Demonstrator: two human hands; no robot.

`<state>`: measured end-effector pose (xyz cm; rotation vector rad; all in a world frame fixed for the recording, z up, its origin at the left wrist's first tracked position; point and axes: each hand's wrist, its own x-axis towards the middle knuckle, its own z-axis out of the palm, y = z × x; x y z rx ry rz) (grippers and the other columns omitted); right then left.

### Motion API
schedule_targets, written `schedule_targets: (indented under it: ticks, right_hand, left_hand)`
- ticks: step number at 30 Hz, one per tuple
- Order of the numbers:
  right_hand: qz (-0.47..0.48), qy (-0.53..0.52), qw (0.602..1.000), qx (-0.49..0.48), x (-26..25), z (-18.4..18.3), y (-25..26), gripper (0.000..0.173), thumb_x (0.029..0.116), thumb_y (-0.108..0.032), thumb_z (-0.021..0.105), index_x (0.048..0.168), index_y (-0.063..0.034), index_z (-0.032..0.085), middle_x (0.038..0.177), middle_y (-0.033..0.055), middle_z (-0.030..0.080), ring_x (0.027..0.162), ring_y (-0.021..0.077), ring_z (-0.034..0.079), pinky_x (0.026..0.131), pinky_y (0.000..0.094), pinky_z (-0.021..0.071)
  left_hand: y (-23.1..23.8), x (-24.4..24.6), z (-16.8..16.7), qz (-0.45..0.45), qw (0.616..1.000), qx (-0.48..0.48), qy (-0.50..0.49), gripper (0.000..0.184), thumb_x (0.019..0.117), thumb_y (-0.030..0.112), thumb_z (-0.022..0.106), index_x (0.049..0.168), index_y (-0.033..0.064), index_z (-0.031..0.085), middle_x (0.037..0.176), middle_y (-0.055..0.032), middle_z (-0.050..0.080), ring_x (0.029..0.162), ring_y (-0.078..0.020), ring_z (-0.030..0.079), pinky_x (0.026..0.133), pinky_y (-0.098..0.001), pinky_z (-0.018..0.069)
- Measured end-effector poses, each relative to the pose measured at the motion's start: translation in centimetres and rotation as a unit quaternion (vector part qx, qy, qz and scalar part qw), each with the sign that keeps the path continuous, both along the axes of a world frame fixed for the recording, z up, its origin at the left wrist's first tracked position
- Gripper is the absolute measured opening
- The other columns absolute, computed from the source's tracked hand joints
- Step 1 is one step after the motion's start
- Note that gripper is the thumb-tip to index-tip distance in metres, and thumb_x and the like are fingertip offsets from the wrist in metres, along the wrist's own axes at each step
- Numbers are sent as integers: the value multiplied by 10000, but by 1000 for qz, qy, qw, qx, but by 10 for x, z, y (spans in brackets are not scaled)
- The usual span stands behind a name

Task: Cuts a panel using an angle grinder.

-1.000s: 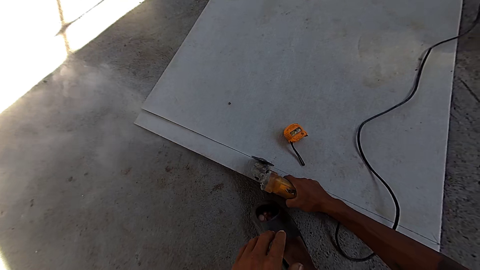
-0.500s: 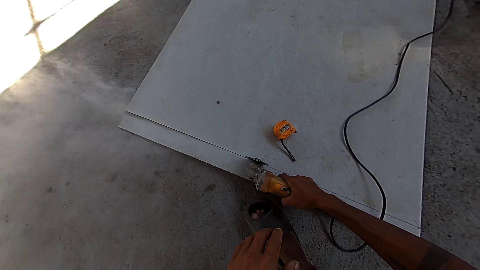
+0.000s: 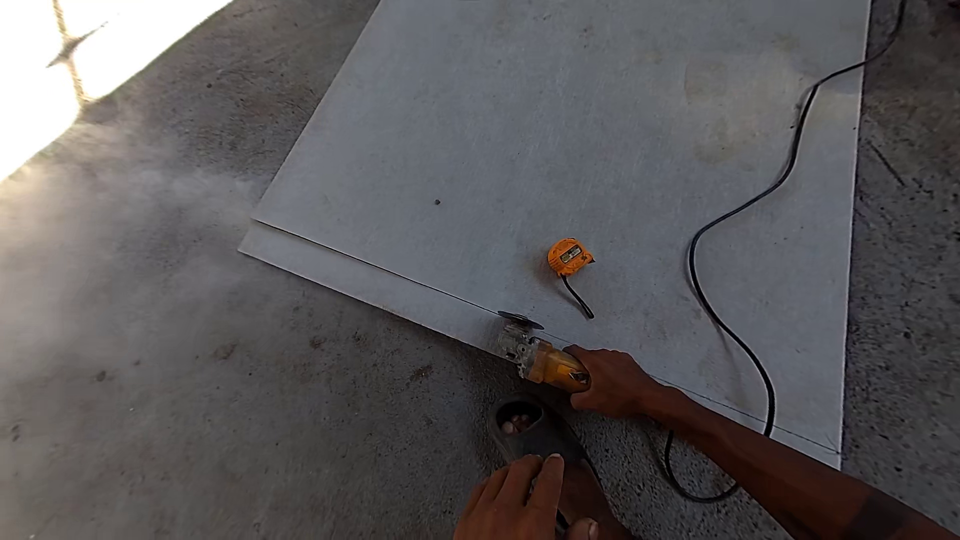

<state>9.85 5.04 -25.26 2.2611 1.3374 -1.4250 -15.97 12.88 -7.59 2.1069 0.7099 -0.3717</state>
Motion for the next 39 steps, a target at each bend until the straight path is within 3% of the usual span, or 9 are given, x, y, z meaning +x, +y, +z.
schedule_targets:
  ticks: [39]
  right_hand:
    - [9, -18, 1000, -2, 16, 0, -39, 703, 794, -512, 771, 1389, -203, 558, 1047, 61, 717, 1010, 253, 686, 844, 512, 527]
  left_hand:
    - [-10, -2, 8, -6, 1000, 11, -16, 524, 1034, 457, 563, 1383, 74, 643, 1319, -148, 677, 1190, -314, 662, 992, -483, 529]
